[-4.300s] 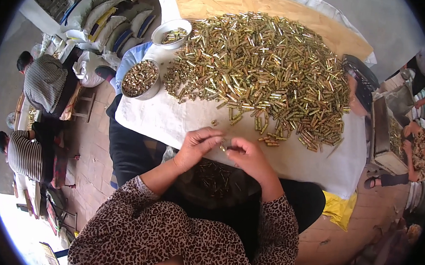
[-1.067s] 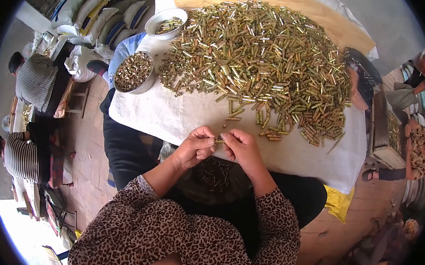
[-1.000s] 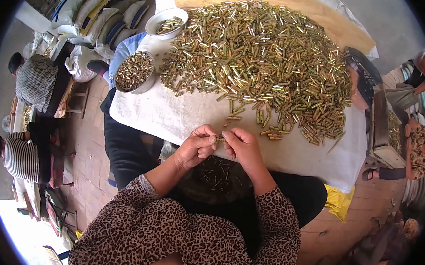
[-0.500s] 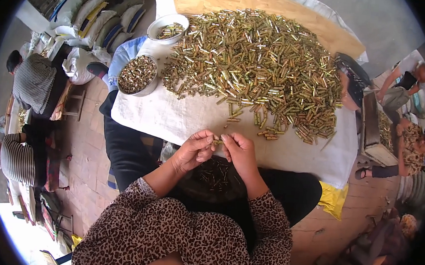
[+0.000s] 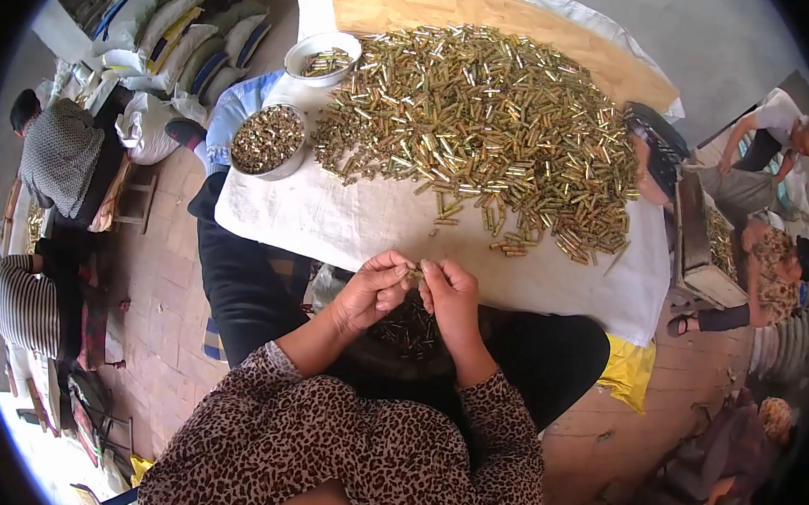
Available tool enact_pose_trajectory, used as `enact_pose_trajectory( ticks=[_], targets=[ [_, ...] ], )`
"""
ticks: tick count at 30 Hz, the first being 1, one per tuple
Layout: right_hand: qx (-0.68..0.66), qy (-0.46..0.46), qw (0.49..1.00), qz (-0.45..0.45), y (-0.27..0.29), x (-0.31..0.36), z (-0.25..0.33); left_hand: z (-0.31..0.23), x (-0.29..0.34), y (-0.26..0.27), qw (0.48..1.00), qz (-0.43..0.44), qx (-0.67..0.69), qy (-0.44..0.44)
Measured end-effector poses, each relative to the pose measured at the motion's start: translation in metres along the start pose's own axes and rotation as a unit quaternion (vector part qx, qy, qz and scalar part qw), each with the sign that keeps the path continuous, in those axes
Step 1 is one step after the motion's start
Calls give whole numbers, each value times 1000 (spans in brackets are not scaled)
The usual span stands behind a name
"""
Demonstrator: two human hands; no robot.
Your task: The person sorts metal casings from a pile on the table and assembles them by inserting small metal components into the casings by hand.
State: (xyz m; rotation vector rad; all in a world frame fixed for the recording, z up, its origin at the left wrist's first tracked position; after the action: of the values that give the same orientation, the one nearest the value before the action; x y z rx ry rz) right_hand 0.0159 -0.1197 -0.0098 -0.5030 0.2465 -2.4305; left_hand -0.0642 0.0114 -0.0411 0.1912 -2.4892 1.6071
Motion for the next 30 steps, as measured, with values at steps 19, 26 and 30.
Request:
enact_pose_trajectory(
  ticks=[19,26,30],
  targets=[
    [555,341,755,-74,39,-71,22,-19,-33,-1,687,-57,-697,-199],
    [675,283,679,-57,37,-97,6,-16,-82,-5,508,-134,-812,-255],
    [634,244,729,-86,28,-75,11,-22,-74,8,570,-103,-753,-312]
  ],
)
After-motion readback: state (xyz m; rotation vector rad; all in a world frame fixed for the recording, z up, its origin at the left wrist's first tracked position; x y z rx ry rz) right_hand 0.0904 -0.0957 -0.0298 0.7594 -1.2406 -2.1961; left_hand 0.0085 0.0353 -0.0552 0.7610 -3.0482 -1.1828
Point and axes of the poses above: each hand's wrist, its own x-axis away from the middle knuckle, its own y-axis out of the back of the hand, z = x × y, the point moved 1 cm from there along -x, towards the middle knuckle, and after that the axes turned 2 degrees about z, right-handed, at the moved point
